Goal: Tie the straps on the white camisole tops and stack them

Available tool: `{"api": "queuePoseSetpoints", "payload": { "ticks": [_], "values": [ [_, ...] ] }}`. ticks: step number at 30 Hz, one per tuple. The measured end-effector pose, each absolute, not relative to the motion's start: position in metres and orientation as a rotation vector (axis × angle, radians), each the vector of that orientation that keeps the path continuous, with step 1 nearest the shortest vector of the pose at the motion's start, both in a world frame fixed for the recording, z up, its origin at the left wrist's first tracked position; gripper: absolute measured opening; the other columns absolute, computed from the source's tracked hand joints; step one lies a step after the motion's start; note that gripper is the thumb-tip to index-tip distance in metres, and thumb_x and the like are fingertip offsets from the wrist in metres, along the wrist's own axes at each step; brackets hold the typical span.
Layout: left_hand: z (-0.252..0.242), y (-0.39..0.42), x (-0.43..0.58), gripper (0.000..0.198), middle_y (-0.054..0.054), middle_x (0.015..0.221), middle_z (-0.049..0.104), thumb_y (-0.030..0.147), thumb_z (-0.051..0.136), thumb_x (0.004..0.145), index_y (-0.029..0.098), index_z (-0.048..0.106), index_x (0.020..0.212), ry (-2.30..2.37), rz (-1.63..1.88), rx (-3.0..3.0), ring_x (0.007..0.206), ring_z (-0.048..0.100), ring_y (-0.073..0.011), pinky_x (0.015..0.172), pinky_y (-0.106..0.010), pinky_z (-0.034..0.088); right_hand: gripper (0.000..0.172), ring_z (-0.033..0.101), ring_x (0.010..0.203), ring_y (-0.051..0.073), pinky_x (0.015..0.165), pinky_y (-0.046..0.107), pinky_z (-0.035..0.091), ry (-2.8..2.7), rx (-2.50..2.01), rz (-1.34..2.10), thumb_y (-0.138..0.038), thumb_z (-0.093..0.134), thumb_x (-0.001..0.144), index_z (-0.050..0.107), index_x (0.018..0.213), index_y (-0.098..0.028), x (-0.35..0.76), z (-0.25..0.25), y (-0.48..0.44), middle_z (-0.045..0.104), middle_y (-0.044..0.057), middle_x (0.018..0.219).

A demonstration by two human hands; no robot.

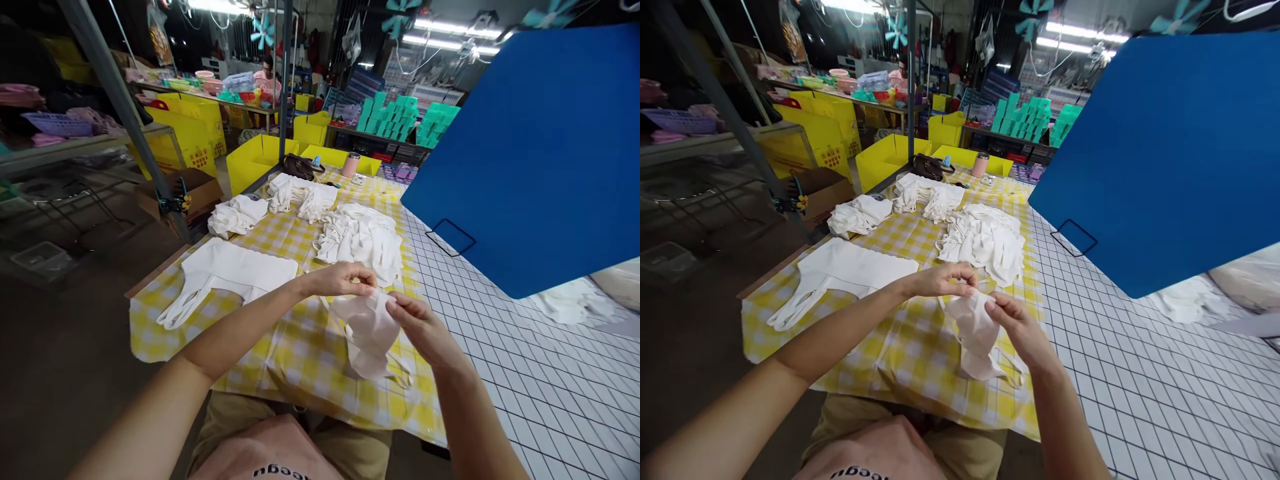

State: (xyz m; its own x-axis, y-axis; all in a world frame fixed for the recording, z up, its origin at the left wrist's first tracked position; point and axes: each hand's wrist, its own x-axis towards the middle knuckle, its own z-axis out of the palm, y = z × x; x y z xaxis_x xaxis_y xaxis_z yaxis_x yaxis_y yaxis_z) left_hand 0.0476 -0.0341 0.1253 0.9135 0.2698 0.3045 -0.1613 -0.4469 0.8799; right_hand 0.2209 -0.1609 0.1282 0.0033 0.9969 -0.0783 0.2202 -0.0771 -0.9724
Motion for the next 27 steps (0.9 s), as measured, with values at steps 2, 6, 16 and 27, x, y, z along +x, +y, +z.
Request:
{"api": "queuePoseSetpoints", "payload": {
  "ticks": [2,6,16,27],
  "values": [
    [0.136,-0.041,0.051,0.018,0.001,0.076,0.05,0.031,0.049,0.085,0.015,0.053,0.079,0.019,0.471,1.852,0.074,0.046,-0.0103,0.071,-0.023,0.037,0.026,0.053,0.064,0.014,0.056,0.026,0.043,-1.31,-1.428,1.184,-0.046,0.061,0.075,0.062,0.077,-0.019,0.226,0.147,-0.162,0.059,0.002,0.071],
    [0.145,-0.05,0.058,0.021,0.003,0.073,0.048,0.037,0.05,0.086,0.016,0.053,0.087,-0.052,0.381,1.635,0.065,0.044,-0.0072,0.063,-0.019,0.038,0.025,0.05,0.053,0.012,0.046,0.024,0.038,-1.314,-1.437,1.254,-0.045,0.066,0.071,0.063,0.073,-0.02,0.227,0.178,-0.162,0.056,0.001,0.063],
    [0.119,-0.026,0.032,0.036,-0.001,0.07,0.064,0.044,0.073,0.063,0.011,0.068,0.076,0.12,0.047,1.689,0.067,0.056,-0.012,0.064,-0.02,0.043,0.041,0.05,0.068,0.016,0.055,0.03,0.042,-1.09,-1.205,0.756,-0.052,0.076,0.051,0.049,0.053,-0.022,0.255,0.238,-0.18,0.043,0.003,0.068],
    [0.163,-0.011,-0.034,0.031,0.002,0.054,0.049,0.038,0.059,0.075,0.011,0.065,0.063,0.32,0.302,2.122,0.053,0.042,-0.0073,0.048,-0.017,0.028,0.04,0.051,0.055,0.018,0.038,0.027,0.037,-1.182,-1.487,0.93,-0.056,0.074,0.054,0.055,0.051,-0.021,0.306,0.21,-0.199,0.052,0.009,0.062]
  ]
}}
